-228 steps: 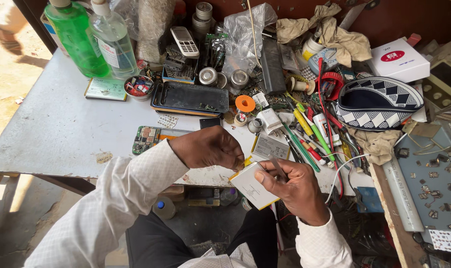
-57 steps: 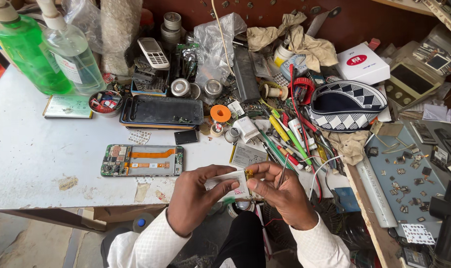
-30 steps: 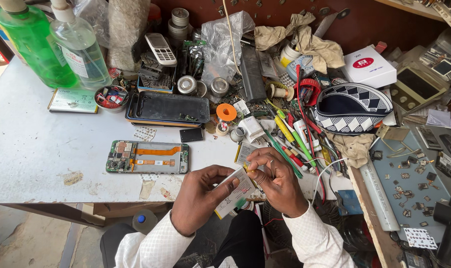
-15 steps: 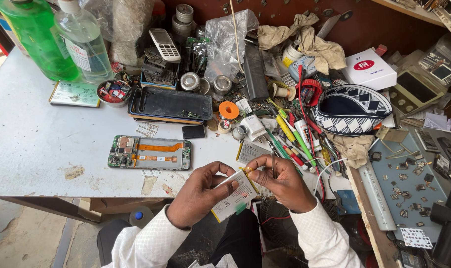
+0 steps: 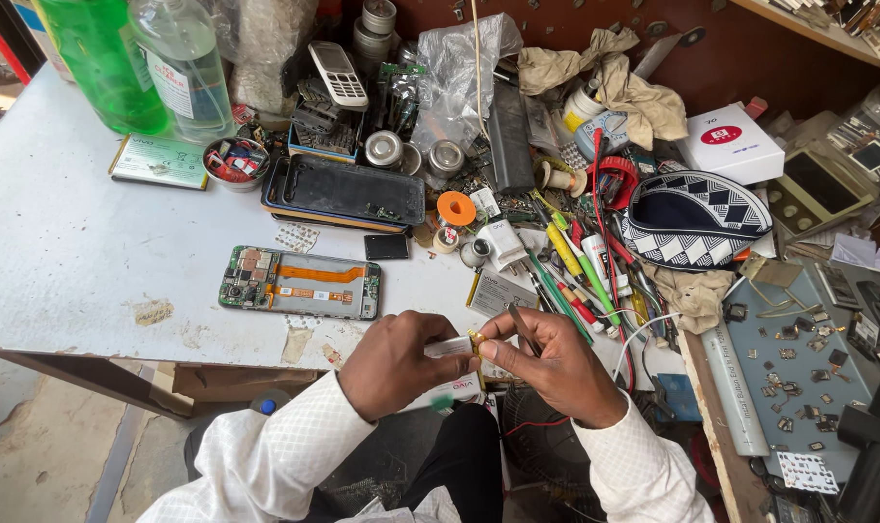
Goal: The person removes the back cover of a smartphone and uses a metal tool to peel off the protective film from a new battery. They handle the battery and phone components on a cluttered workbench.
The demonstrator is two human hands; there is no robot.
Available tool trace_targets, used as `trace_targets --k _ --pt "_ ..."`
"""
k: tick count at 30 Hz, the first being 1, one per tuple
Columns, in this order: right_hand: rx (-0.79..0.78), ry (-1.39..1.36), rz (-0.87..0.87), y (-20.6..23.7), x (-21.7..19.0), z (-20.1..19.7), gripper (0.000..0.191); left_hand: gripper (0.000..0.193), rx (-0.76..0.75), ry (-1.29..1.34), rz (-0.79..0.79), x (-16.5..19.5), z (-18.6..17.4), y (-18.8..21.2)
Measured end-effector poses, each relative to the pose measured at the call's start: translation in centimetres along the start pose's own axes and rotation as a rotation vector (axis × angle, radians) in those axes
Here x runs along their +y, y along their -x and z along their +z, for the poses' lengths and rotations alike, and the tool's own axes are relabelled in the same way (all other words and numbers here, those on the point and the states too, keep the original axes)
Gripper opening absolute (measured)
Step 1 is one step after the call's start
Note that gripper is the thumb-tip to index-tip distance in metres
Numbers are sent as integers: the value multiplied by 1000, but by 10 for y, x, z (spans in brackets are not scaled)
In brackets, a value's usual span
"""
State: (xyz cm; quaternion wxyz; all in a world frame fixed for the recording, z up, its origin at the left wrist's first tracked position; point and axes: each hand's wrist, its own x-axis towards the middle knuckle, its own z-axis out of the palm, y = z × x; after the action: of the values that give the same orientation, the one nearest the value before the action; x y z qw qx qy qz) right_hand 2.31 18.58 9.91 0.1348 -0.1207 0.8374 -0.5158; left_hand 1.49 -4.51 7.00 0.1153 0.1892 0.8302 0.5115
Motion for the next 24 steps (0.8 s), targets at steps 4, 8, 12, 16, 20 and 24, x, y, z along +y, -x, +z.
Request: trace_targets --k 4,8,12,16,20,24 --pt "42 106 11 -1 4 5 21 37 124 -148 127 2 6 -2" --pt "59 20 -72 0 12 12 19 35 137 -198 123 0 11 -4" --pt "178 -45 44 2 17 27 18 35 144 -151 110 -2 12 -7" --pt "289 188 -366 5 18 38 13 37 175 -196 98 -3 15 -9" --pt "220 181 -268 1 21 35 15 38 154 -241 54 -2 18 -10" --pt "90 4 -297 -3 29 31 17 38 123 -254 23 1 18 -9"
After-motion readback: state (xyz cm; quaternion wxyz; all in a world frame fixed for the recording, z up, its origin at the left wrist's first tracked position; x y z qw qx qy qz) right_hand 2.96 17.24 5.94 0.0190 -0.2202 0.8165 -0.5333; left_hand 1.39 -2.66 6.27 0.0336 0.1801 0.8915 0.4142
